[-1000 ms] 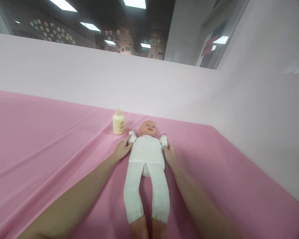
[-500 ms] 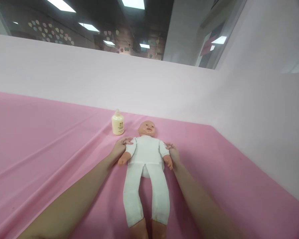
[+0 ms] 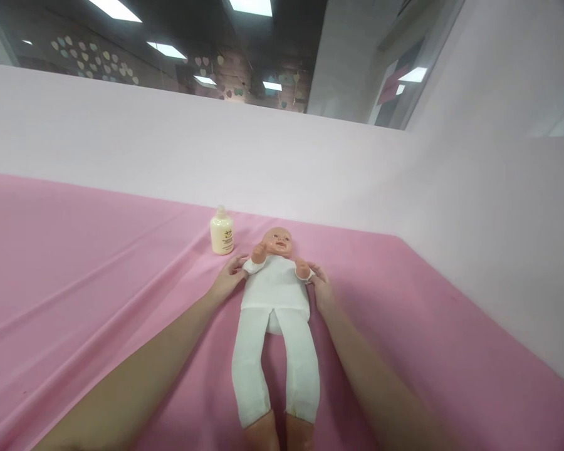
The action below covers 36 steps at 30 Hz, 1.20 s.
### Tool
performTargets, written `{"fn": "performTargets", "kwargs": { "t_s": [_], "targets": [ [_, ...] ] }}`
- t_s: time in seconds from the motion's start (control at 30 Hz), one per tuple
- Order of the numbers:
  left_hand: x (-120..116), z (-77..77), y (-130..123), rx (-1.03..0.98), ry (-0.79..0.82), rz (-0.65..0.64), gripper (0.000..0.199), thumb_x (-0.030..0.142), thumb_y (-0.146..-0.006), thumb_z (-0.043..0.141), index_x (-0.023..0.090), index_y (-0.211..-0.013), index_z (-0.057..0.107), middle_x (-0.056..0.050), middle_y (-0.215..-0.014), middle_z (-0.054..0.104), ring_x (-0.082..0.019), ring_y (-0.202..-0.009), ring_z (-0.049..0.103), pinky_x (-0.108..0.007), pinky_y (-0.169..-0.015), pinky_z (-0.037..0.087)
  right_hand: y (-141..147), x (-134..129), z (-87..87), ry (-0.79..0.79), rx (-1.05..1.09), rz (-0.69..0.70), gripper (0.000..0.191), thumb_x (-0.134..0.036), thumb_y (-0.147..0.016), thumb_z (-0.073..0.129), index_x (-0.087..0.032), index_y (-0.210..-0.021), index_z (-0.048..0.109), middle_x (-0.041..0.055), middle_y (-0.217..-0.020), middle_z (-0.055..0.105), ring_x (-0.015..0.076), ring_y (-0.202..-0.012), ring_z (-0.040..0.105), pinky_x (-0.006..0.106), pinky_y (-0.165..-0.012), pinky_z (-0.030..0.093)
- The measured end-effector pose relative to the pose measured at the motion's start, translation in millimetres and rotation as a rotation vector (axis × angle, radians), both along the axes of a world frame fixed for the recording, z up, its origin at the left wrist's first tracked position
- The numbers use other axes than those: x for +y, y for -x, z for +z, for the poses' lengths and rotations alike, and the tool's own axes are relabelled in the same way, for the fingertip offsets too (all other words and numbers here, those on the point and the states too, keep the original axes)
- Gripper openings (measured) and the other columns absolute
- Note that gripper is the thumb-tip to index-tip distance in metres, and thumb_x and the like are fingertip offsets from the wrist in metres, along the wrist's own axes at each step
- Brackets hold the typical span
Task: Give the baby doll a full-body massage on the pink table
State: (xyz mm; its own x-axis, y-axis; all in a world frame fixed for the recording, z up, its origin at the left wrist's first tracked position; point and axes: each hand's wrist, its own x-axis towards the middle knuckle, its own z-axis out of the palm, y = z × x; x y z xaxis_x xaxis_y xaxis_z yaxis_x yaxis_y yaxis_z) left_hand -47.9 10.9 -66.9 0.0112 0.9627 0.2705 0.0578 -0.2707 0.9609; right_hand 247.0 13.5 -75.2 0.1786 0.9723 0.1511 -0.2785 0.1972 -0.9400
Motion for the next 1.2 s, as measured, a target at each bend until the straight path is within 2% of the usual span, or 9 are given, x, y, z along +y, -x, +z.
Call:
{"fn": "performTargets", "kwargs": {
  "t_s": [0.07,0.13,0.27,0.47,0.67,0.8,0.93,1.1,1.2],
  "targets": [
    [-3,2.8,-1,0.070,-0.024,0.068,0.058,0.039,-0.077,0.070,0.021,-0.129,0.054,-0.010,-0.122,0.070,-0.028,-0.117,0.063,-0.045,-0.103,0.044,1,-1,-0.9,-0.026,-0.051,-0.070,0.042,-0.027,-0.067,0.068,-0.024,-0.108,0.065,0.0033,-0.114,0.071,0.0217,-0.106,0.065,0.034,-0.089,0.053],
    [-6,5.1,-2,0.133,-0.072,0.151,0.046,0.039,-0.078,0.069,0.023,-0.119,0.055,-0.009,-0.125,0.068,-0.026,-0.118,0.061,-0.043,-0.105,0.042,1,-1,-1.6,-0.067,-0.113,-0.129,0.042,-0.032,-0.071,0.070,-0.025,-0.112,0.060,0.0041,-0.118,0.069,0.0214,-0.108,0.064,0.035,-0.092,0.052],
    [-10,7.0,-1,0.209,-0.116,0.241,0.031,0.040,-0.081,0.066,0.025,-0.106,0.056,-0.006,-0.130,0.065,-0.026,-0.118,0.060,-0.042,-0.103,0.043,0,-3,-0.9,-0.147,-0.248,-0.206,0.037,-0.037,-0.080,0.067,-0.025,-0.111,0.054,0.0055,-0.116,0.067,0.0205,-0.106,0.065,0.037,-0.095,0.050],
    [-7,4.8,-1,0.288,-0.206,0.205,0.040,0.039,-0.085,0.061,0.026,-0.123,0.060,-0.006,-0.131,0.064,-0.024,-0.116,0.061,-0.041,-0.106,0.044,0,-4,0.4,-0.154,-0.348,-0.268,0.037,-0.038,-0.084,0.063,-0.023,-0.117,0.053,0.0092,-0.121,0.064,0.0218,-0.111,0.063,0.038,-0.096,0.051],
    [-2,-0.7,2,0.370,-0.235,0.222,0.047,0.037,-0.086,0.059,0.025,-0.131,0.061,-0.007,-0.140,0.060,-0.024,-0.120,0.060,-0.041,-0.110,0.043,-2,1,-7.9,-0.139,-0.364,-0.275,0.029,-0.039,-0.085,0.060,-0.024,-0.108,0.052,0.0070,-0.111,0.066,0.0213,-0.103,0.066,0.038,-0.092,0.053],
    [-3,0.1,3,0.392,-0.194,0.212,0.051,0.036,-0.086,0.058,0.027,-0.136,0.058,-0.005,-0.136,0.064,-0.025,-0.122,0.060,-0.043,-0.110,0.044,-3,2,-10.7,-0.113,-0.414,-0.238,0.036,-0.041,-0.086,0.058,-0.024,-0.118,0.053,0.0089,-0.122,0.065,0.0226,-0.110,0.064,0.039,-0.096,0.053],
    [-8,3.3,1,0.394,-0.166,0.221,0.046,0.036,-0.086,0.057,0.028,-0.131,0.060,-0.004,-0.135,0.065,-0.025,-0.122,0.061,-0.043,-0.110,0.044,-4,-2,-8.1,-0.096,-0.506,-0.206,0.048,-0.039,-0.086,0.054,-0.022,-0.132,0.055,0.0110,-0.137,0.060,0.0243,-0.119,0.061,0.041,-0.101,0.050],
    [-7,0.8,1,0.453,-0.192,0.216,0.046,0.035,-0.089,0.053,0.026,-0.134,0.060,-0.005,-0.140,0.062,-0.025,-0.132,0.055,-0.042,-0.115,0.041,-6,-3,-8.6,-0.036,-0.665,-0.224,0.057,-0.037,-0.085,0.051,-0.021,-0.140,0.055,0.0119,-0.140,0.058,0.0273,-0.124,0.057,0.044,-0.108,0.046],
    [-1,-5.1,5,0.520,-0.225,0.263,0.046,0.036,-0.089,0.054,0.022,-0.132,0.062,-0.009,-0.142,0.059,-0.026,-0.137,0.050,-0.044,-0.119,0.036,-8,-2,-11.4,0.001,-0.688,-0.259,0.058,-0.038,-0.085,0.051,-0.019,-0.139,0.056,0.0142,-0.139,0.056,0.0286,-0.126,0.055,0.044,-0.110,0.043]
  ]
}}
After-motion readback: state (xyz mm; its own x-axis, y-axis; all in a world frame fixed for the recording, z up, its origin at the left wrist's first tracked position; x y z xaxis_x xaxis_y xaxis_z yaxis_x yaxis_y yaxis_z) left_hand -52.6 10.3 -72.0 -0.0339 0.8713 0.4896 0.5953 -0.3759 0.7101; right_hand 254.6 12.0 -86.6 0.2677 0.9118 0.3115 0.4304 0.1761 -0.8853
